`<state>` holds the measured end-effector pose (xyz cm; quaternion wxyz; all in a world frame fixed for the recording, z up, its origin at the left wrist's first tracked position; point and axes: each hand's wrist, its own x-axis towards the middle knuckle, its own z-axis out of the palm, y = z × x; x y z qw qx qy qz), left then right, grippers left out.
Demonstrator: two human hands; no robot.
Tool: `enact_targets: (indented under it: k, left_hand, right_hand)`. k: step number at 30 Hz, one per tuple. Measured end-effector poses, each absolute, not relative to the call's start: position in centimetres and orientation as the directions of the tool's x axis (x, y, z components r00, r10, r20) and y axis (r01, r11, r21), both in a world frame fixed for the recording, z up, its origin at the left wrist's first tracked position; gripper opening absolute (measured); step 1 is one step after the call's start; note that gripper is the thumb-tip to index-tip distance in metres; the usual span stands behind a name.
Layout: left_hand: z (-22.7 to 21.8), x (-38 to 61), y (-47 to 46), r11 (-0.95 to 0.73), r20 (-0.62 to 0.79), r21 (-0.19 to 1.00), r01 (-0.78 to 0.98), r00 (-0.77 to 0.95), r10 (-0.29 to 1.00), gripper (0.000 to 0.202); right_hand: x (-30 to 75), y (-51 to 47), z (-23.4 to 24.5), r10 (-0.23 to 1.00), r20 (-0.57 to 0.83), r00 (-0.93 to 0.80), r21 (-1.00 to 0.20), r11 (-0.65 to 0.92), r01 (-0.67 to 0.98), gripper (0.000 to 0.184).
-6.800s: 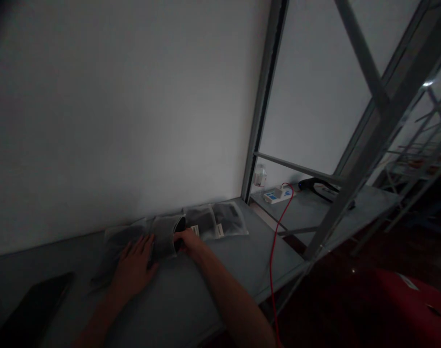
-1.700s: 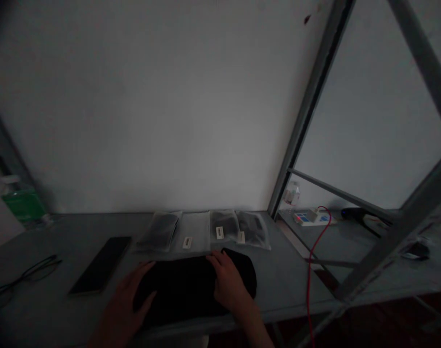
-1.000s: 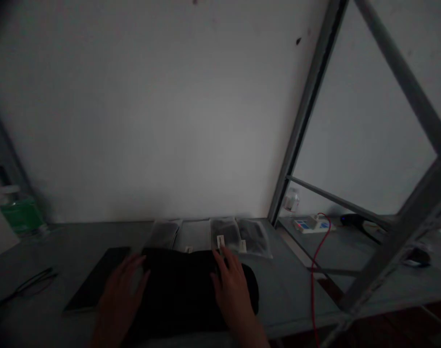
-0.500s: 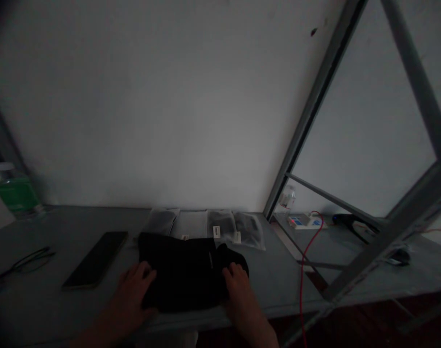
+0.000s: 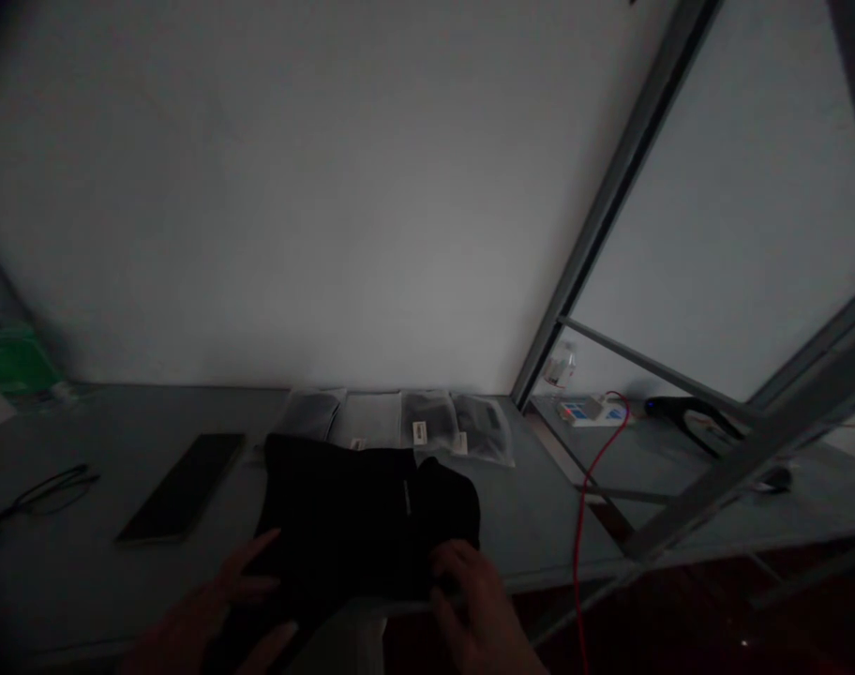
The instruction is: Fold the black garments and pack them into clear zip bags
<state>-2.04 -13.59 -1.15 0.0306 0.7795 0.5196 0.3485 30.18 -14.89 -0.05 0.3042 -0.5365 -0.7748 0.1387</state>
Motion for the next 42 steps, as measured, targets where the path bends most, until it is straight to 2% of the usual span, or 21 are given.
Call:
enact_targets:
  k: [2,4,7,10,13,17,20,23,26,29,31,35,37,42]
  left_hand:
    - [1.0,0.4,-12.4,-0.43,0.458,0.468,0.772,0.204,0.865,0.049]
    - [1.3,2.6,-10.6,-0.366,0.314,0.481,0.797,0.233,0.92,0.04]
    - [-1.3,4.3,-8.2,-0.299,0.186,0.361,0.883,0.246,0.951,0.039]
    - [-4.8,4.0,-7.3,-0.388,0.302,0.253,0.886,0.308,0.902,0.047]
    - [-6.4,2.9,-7.7,-0.465,0.387,0.202,0.862,0.366,0.846,0.057]
    - [-6.0,2.1,-8.1,-0.516,0.383,0.179,0.838,0.423,0.821,0.069]
    - [-5.7,2.2,-8.0,-0.522,0.369,0.166,0.837,0.438,0.82,0.078]
    - [-5.8,2.3,-8.0,-0.523,0.378,0.175,0.834,0.434,0.818,0.081]
    - [-6.0,2.4,-8.2,-0.523,0.391,0.176,0.834,0.429,0.814,0.083]
    - [-6.1,2.4,-8.3,-0.523,0.397,0.154,0.838,0.432,0.81,0.085]
    - [-6.0,2.3,-8.3,-0.525,0.396,0.147,0.838,0.437,0.808,0.088]
    - [-5.7,2.0,-8.3,-0.551,0.375,0.126,0.825,0.475,0.796,0.101]
    - [-5.6,1.9,-8.7,-0.577,0.368,0.08,0.813,0.514,0.775,0.102]
    - [-6.5,2.4,-11.6,-0.642,0.464,-0.109,0.759,0.61,0.642,0.083]
  right_hand:
    - [29.4,-13.2,1.7,0.958,0.232,-0.169,-0.526,0.269,0.807,0.021]
    - [28.6,-10.9,2.5,0.969,0.229,-0.087,-0.435,0.182,0.882,0.019]
    - [28.0,-7.5,1.5,0.977,0.213,0.0,-0.324,0.07,0.943,0.019]
    - [28.4,-5.4,-1.1,0.95,0.312,-0.016,-0.268,0.104,0.958,0.03]
    - [29.1,-4.8,-3.2,0.924,0.384,-0.003,-0.281,0.12,0.952,0.045]
    - [29.5,-5.0,-3.8,0.946,0.324,-0.003,-0.311,0.11,0.944,0.059]
    - [29.4,-5.0,-3.2,0.958,0.288,-0.022,-0.274,0.104,0.956,0.062]
    - [28.9,-5.0,-2.6,0.959,0.283,-0.018,-0.233,0.087,0.969,0.063]
    - [27.7,-6.0,-2.1,0.939,0.344,-0.029,-0.212,0.108,0.971,0.059]
    - [26.3,-8.2,-1.9,0.897,0.416,-0.147,-0.248,0.268,0.931,0.049]
    - [25.6,-9.9,-2.1,0.885,0.399,-0.241,-0.295,0.373,0.88,0.044]
    - [25.2,-11.9,-2.8,0.871,0.336,-0.358,-0.251,0.449,0.858,0.051]
    - [25.3,-12.0,-3.0,0.873,0.33,-0.36,-0.228,0.444,0.867,0.053]
    - [25.5,-11.7,-3.1,0.872,0.332,-0.36,-0.216,0.442,0.871,0.053]
